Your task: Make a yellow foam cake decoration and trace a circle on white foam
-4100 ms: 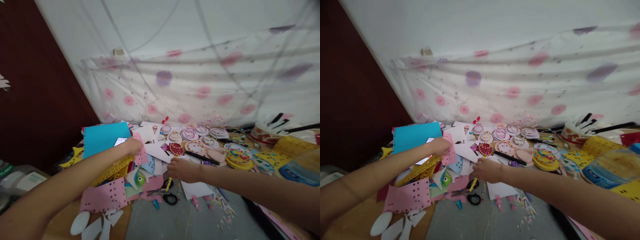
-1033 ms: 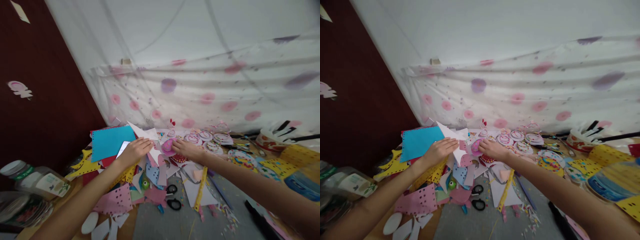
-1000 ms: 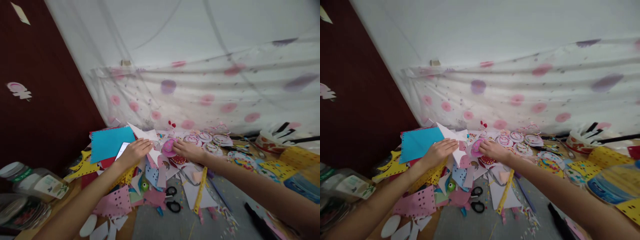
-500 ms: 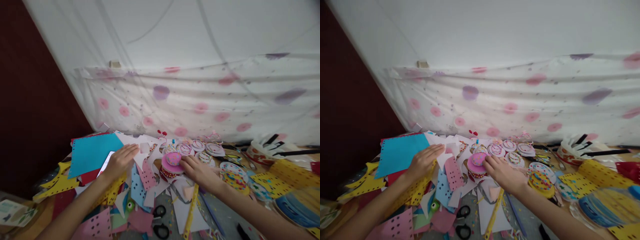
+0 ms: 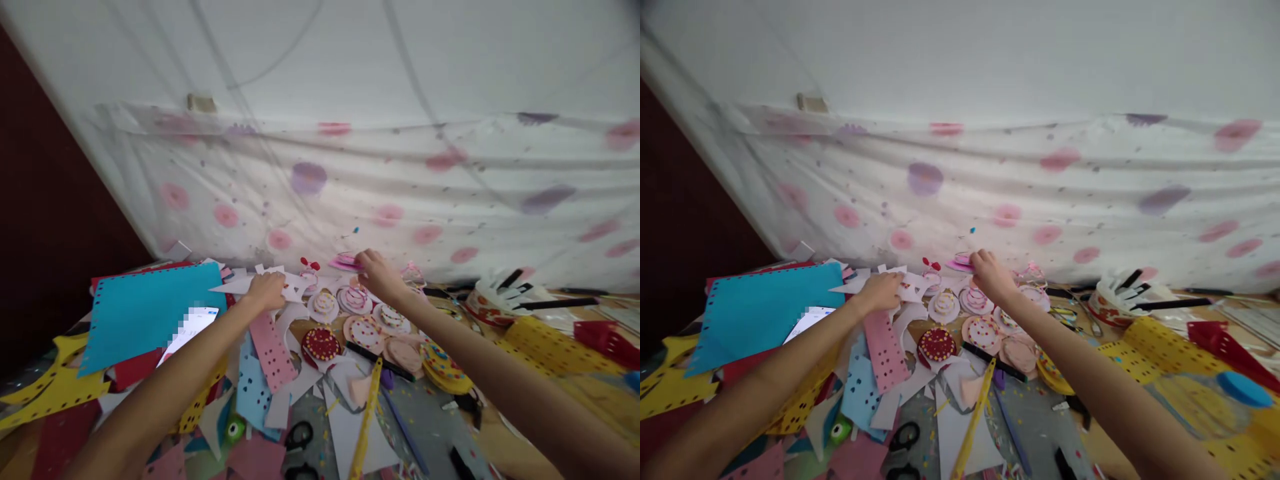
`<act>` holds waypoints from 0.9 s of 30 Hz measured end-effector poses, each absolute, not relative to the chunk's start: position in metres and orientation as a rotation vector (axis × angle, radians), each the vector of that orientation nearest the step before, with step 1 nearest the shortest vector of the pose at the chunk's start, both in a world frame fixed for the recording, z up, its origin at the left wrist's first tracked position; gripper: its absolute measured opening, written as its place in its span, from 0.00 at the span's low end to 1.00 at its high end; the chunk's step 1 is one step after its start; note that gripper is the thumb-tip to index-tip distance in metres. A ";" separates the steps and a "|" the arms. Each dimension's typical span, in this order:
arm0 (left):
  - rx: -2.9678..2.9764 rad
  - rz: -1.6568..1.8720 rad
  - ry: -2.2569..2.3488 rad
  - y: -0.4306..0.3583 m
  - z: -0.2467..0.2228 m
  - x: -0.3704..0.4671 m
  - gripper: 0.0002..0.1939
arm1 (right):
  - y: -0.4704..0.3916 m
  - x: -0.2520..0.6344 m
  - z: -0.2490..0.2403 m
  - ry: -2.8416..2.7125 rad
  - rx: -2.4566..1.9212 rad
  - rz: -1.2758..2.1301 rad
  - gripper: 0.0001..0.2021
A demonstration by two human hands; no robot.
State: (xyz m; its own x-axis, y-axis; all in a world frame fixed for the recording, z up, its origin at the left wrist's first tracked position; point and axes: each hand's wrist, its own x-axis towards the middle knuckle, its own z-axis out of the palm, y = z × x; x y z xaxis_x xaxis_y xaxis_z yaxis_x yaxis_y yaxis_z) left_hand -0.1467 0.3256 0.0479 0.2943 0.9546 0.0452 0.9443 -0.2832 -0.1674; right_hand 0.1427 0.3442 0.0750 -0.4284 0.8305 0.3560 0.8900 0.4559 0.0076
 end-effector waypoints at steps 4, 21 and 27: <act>-2.448 0.046 -1.656 0.323 0.033 -0.126 0.16 | 0.381 0.112 0.054 -2.521 -1.615 -0.303 0.13; -2.480 0.055 -1.647 0.347 0.006 -0.129 0.17 | 0.393 0.098 0.010 -2.865 -1.877 -0.253 0.17; -2.511 0.080 -1.618 0.343 0.023 -0.151 0.12 | 0.390 0.107 0.013 -2.895 -1.856 -0.346 0.17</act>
State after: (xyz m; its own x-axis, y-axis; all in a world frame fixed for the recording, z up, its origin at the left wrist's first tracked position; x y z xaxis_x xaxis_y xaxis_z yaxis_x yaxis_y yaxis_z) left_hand -0.1509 0.3431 0.0227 0.4154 0.9088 0.0383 0.9007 -0.4051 -0.1572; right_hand 0.1068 0.3899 0.0126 -0.3882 0.9086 -0.1544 0.8466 0.4177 0.3298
